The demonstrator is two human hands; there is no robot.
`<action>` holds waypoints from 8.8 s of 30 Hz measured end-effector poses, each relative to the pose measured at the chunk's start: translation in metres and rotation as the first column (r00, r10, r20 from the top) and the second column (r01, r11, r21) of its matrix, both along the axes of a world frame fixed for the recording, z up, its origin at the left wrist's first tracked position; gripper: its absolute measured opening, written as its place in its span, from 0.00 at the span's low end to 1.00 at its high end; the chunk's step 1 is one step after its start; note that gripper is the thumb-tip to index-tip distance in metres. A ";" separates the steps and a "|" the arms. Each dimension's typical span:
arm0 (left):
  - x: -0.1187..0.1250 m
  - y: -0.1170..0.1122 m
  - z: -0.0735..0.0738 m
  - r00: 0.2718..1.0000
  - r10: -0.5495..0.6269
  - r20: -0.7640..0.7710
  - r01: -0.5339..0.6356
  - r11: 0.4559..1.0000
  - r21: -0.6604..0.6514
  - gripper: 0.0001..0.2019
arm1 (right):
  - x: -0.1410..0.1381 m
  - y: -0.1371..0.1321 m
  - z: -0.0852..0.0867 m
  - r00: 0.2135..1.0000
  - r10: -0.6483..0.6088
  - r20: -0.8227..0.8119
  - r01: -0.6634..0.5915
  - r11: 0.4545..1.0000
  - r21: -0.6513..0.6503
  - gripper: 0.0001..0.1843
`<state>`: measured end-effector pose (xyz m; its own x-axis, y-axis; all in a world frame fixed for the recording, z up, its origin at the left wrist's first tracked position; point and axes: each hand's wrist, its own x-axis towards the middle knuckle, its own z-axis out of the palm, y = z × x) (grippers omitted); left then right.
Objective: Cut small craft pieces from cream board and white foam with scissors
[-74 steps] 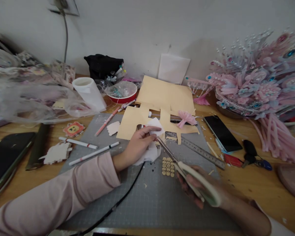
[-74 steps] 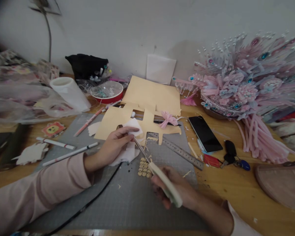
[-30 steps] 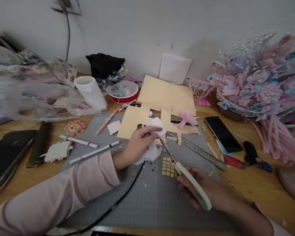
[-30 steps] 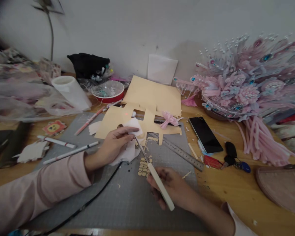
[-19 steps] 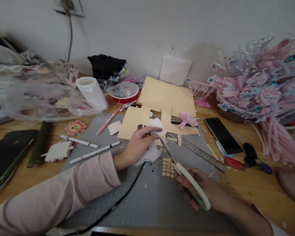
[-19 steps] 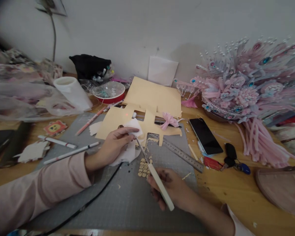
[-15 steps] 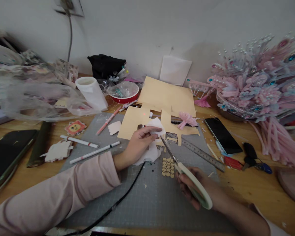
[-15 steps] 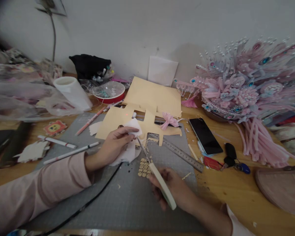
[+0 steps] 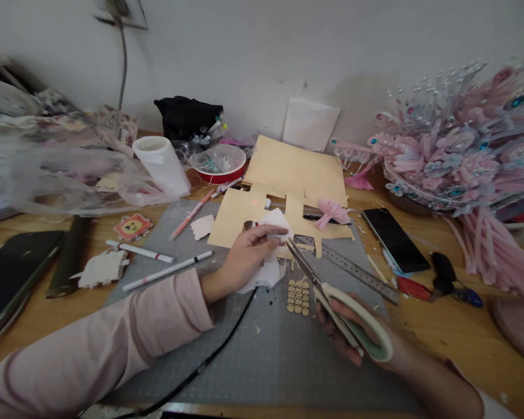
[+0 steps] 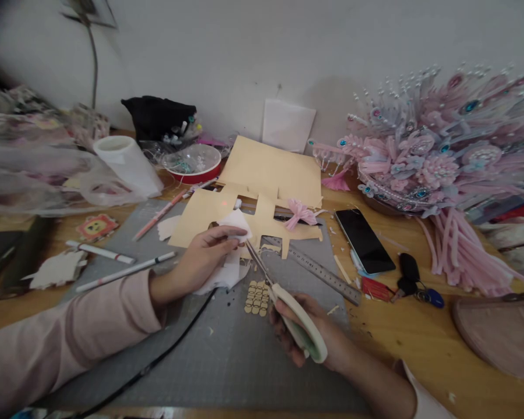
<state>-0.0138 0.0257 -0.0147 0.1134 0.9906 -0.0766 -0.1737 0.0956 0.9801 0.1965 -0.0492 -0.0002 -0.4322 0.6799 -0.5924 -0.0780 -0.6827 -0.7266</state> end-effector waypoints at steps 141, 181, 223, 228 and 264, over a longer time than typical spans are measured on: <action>0.000 0.002 -0.003 0.999 -0.037 -0.009 0.037 0.999 -0.015 0.11 | 0.002 0.000 -0.002 0.996 0.040 0.081 -0.041 0.999 0.018 0.27; 0.000 0.002 -0.003 0.997 -0.017 0.074 0.020 0.999 -0.042 0.09 | -0.005 -0.002 0.008 0.973 0.122 0.194 -0.132 0.991 0.037 0.30; -0.001 0.004 -0.005 0.999 -0.041 0.006 0.042 0.998 -0.036 0.10 | -0.006 0.001 0.010 0.965 0.113 0.237 -0.127 0.991 0.045 0.29; -0.001 0.004 -0.006 0.999 -0.039 -0.018 0.038 0.998 -0.059 0.10 | -0.007 0.002 0.017 0.956 0.104 0.274 -0.108 0.994 0.000 0.33; 0.001 0.004 -0.004 0.999 -0.010 0.044 0.013 0.998 -0.065 0.10 | 0.009 0.002 0.000 0.994 0.017 0.111 -0.006 0.996 -0.091 0.27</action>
